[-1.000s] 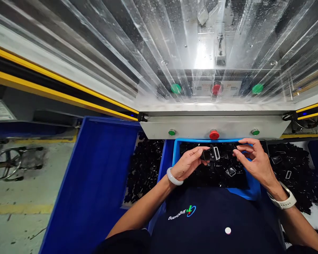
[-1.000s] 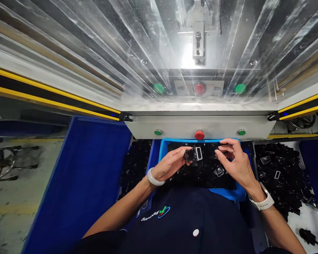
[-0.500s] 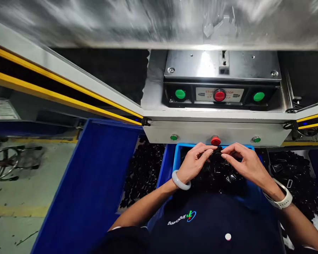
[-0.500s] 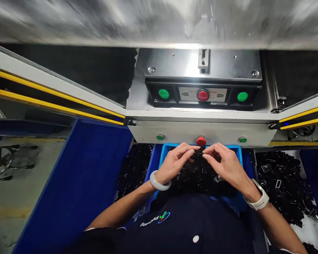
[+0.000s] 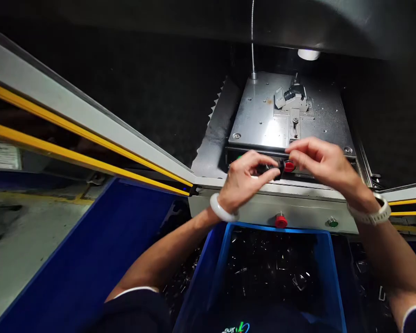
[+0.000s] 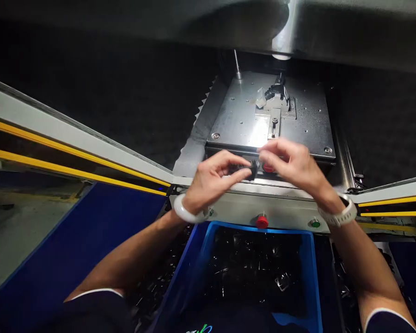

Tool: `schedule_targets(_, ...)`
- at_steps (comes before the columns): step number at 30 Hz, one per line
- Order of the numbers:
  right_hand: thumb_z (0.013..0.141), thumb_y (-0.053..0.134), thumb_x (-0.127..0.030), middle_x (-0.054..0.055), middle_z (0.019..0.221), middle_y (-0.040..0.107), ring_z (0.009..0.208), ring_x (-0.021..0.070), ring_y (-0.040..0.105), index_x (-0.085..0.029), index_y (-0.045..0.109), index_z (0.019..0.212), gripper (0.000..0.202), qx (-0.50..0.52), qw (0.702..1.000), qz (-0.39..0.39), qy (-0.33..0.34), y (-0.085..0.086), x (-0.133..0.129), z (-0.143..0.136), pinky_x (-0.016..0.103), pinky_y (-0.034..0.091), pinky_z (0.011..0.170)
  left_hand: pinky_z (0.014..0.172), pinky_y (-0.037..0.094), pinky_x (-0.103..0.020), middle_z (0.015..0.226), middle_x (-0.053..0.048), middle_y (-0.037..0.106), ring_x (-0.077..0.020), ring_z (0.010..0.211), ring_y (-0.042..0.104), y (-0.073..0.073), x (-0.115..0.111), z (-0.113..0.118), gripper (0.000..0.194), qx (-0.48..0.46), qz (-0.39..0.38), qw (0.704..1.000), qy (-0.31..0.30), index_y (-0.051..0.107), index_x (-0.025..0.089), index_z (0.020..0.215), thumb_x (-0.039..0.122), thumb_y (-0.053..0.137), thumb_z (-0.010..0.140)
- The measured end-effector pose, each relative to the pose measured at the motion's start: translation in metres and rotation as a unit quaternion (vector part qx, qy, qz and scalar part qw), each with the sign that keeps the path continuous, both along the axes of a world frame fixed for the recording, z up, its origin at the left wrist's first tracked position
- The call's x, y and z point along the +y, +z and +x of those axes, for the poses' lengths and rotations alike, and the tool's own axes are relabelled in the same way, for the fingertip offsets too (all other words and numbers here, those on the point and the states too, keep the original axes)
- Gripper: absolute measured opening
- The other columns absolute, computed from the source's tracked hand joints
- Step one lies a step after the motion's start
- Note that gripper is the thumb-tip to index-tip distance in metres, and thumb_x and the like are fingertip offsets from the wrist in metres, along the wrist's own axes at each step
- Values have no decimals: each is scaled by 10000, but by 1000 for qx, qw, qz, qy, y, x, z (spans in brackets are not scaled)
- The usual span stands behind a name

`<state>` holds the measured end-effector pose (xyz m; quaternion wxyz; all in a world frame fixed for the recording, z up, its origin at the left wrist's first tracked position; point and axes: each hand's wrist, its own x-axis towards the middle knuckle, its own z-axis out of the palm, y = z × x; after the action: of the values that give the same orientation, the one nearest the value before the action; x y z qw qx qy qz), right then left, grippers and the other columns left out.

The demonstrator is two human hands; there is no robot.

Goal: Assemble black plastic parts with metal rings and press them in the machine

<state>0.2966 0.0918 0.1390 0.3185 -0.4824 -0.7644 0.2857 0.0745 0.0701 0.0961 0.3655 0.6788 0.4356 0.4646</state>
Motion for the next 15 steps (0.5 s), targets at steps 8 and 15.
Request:
schedule_targets(8,838,728,-645,162,1363,632,1351,303,571,-31,598,1283,768,-149,937,23,-315,27,172,-29,519,439,1147,662,582,-260,961,-68,715,-102,716,691,34,127,16,141,-112,-54,981,152,716,81,993,208,757,946)
schedule_targets(15,913,715,-626,51,1118,734,950,174,676,-223,747,1232,514,-116,974,127,-148,38,36,30,366,586,892,902,544,-465,1108,-42,674,-329,1198,704,52,221,48,409,15,-103,991,90,737,28,1123,381,552,1034)
